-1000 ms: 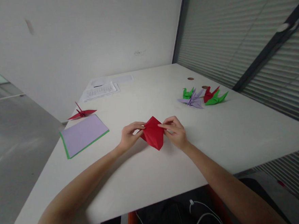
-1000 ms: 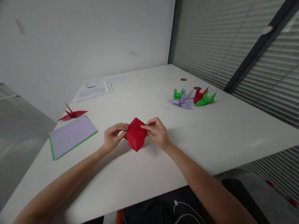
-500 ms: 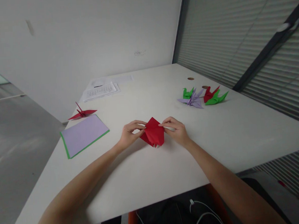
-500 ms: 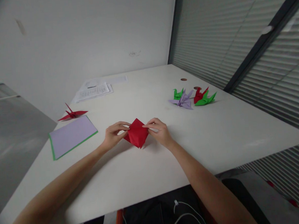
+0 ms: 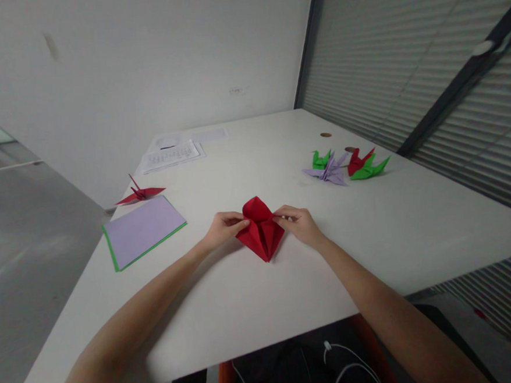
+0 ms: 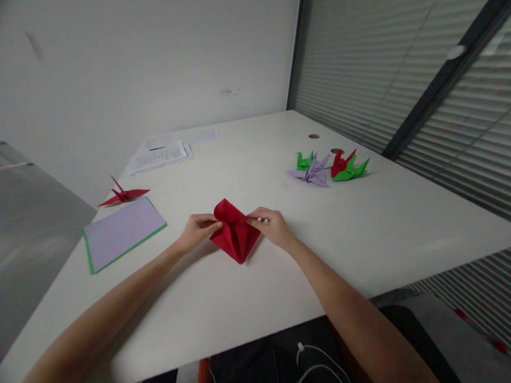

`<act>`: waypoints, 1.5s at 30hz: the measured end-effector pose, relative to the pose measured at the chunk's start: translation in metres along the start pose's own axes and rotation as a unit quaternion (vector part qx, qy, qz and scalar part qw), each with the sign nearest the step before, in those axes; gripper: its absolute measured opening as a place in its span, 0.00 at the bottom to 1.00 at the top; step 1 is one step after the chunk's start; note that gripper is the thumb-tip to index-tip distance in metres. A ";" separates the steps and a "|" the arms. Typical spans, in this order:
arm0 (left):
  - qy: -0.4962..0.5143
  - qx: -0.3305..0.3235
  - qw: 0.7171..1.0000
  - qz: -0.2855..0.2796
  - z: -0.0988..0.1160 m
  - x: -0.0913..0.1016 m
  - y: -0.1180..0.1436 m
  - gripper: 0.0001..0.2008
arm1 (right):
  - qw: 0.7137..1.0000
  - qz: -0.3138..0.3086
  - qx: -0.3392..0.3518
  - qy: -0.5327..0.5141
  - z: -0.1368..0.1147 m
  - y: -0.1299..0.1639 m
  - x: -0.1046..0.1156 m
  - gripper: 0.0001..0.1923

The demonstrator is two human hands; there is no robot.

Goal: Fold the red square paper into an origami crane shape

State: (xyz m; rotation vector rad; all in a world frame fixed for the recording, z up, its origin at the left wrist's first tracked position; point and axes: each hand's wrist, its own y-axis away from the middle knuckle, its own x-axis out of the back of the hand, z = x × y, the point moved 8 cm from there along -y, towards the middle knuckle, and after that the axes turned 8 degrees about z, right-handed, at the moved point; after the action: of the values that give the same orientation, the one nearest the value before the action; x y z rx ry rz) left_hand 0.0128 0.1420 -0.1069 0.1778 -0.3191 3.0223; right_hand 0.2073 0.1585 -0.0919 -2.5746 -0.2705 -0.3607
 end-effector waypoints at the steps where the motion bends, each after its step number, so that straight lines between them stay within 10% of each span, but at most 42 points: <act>1: -0.017 0.018 1.000 -0.012 -0.004 -0.003 0.000 0.18 | 1.000 -0.003 -0.008 0.026 0.004 0.000 0.000 0.09; 11: -0.237 -0.012 0.971 -0.038 -0.012 -0.011 0.001 0.15 | 0.955 -0.057 0.006 0.292 0.013 0.012 -0.021 0.12; 21: -0.309 -0.035 0.948 0.067 0.000 -0.005 0.002 0.18 | 0.957 -0.096 0.058 0.268 -0.006 0.017 -0.047 0.17; 35: -0.168 0.001 0.946 -0.278 0.017 -0.050 0.027 0.16 | 0.976 -0.142 -0.156 -0.056 -0.006 0.010 -0.016 0.14; 45: 0.050 0.142 0.942 -0.301 -0.007 -0.038 0.021 0.24 | 0.950 -0.208 -0.219 -0.074 0.003 0.021 -0.020 0.11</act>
State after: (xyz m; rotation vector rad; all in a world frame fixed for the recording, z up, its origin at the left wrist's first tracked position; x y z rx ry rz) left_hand 0.0474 0.1196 -0.1225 0.1132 0.1612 2.4370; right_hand 0.1948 0.1398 -0.1102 -2.9756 -0.8873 -0.4144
